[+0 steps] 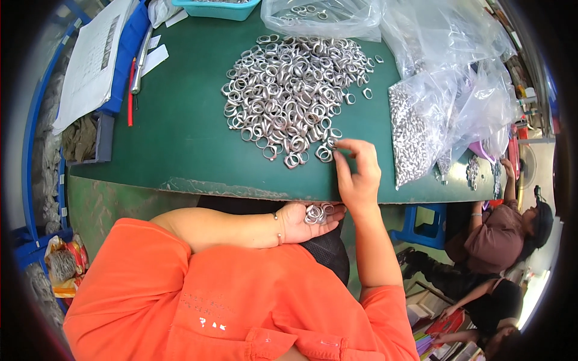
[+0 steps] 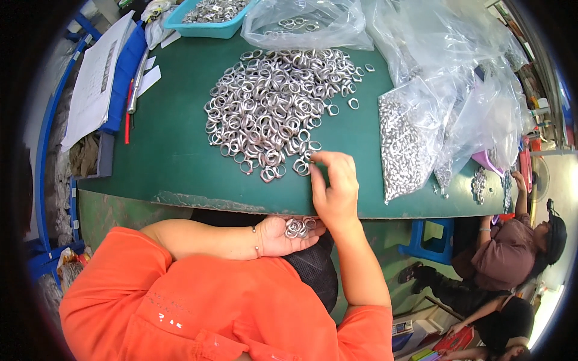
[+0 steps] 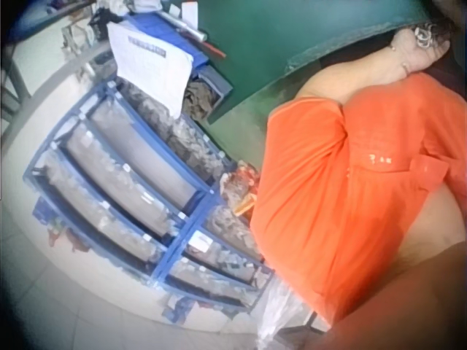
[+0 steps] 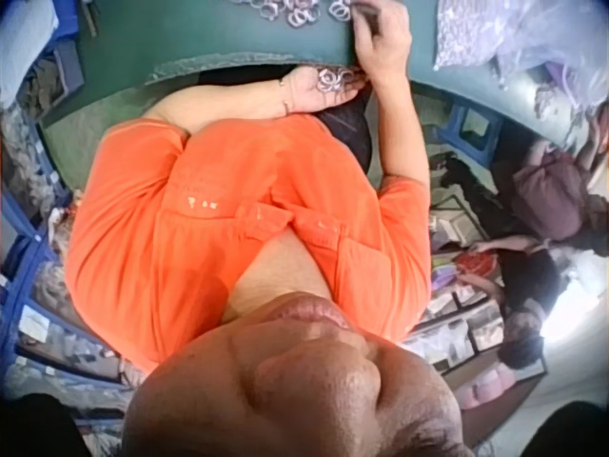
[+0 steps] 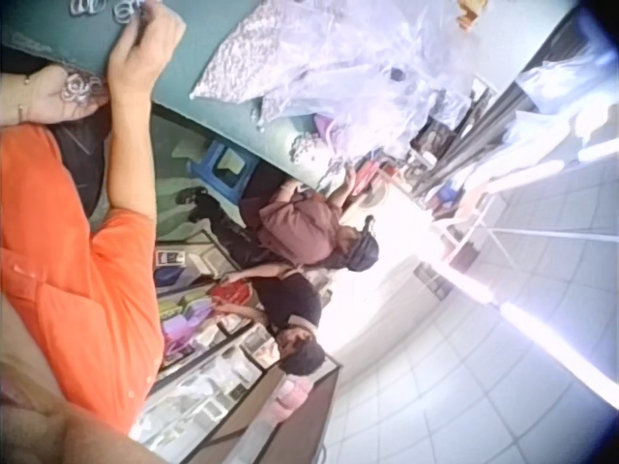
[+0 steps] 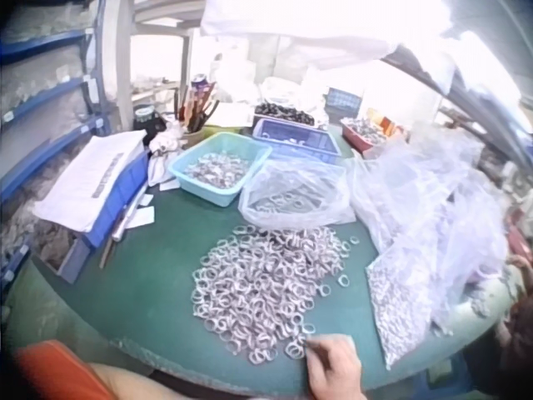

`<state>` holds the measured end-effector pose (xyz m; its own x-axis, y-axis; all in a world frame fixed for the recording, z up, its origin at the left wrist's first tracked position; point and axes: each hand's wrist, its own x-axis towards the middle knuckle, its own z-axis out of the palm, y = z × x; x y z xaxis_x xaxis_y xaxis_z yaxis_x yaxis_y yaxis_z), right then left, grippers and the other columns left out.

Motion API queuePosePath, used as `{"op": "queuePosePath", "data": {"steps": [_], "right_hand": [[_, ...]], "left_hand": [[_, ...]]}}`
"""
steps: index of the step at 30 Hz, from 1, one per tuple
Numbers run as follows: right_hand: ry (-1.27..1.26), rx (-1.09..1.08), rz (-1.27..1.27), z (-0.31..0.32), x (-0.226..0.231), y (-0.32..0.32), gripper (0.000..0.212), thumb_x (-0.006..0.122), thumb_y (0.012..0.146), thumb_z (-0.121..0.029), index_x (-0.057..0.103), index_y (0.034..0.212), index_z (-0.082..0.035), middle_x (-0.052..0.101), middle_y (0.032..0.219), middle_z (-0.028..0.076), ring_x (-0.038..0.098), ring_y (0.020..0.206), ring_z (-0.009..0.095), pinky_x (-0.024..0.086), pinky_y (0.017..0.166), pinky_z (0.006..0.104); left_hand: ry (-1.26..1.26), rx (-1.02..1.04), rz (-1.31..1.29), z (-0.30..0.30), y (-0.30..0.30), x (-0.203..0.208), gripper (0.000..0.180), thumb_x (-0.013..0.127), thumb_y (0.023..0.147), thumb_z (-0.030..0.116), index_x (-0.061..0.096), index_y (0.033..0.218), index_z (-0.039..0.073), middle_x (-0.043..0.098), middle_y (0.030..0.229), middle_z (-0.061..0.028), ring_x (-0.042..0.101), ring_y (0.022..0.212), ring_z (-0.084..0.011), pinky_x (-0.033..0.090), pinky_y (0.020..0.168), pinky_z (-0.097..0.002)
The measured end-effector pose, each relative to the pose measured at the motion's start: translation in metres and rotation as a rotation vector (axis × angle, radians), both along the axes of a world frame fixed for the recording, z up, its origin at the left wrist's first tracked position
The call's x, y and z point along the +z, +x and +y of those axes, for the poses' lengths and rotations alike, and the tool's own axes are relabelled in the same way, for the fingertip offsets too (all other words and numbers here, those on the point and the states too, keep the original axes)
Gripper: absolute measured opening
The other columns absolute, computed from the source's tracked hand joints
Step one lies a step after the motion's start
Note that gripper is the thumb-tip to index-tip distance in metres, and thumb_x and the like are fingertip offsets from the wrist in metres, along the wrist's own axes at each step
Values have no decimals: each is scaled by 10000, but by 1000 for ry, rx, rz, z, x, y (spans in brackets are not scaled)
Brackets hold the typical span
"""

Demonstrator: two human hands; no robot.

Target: The person removes metal rings from plastic bags, spreads them on a table, and handles them by hand. They then receive and handle several circular metal components with central holes.

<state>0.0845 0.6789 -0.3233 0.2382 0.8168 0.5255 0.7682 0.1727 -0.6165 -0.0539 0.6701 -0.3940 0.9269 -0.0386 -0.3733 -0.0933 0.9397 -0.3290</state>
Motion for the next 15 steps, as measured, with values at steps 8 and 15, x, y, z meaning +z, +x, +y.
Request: {"op": "queuePosePath", "data": {"steps": [8, 15], "right_hand": [[-89, 22, -113, 0, 0, 14, 276, 655, 657, 47, 555, 905, -20, 591, 762, 69, 543, 748, 246, 439, 672, 333], [-150, 11, -5, -7, -1, 23, 329, 587, 649, 77, 531, 959, -17, 578, 892, 107, 529, 827, 274, 421, 756, 371]], "left_hand": [[17, -26, 19, 0, 0, -4, 372, 450, 902, 247, 494, 1161, -16, 558, 1121, -156, 560, 1000, -261, 466, 864, -369], [27, -30, 7, 3, 0, -7, 345, 442, 914, 243, 517, 1142, -5, 590, 1072, -135, 576, 977, -242, 475, 851, -355]]}}
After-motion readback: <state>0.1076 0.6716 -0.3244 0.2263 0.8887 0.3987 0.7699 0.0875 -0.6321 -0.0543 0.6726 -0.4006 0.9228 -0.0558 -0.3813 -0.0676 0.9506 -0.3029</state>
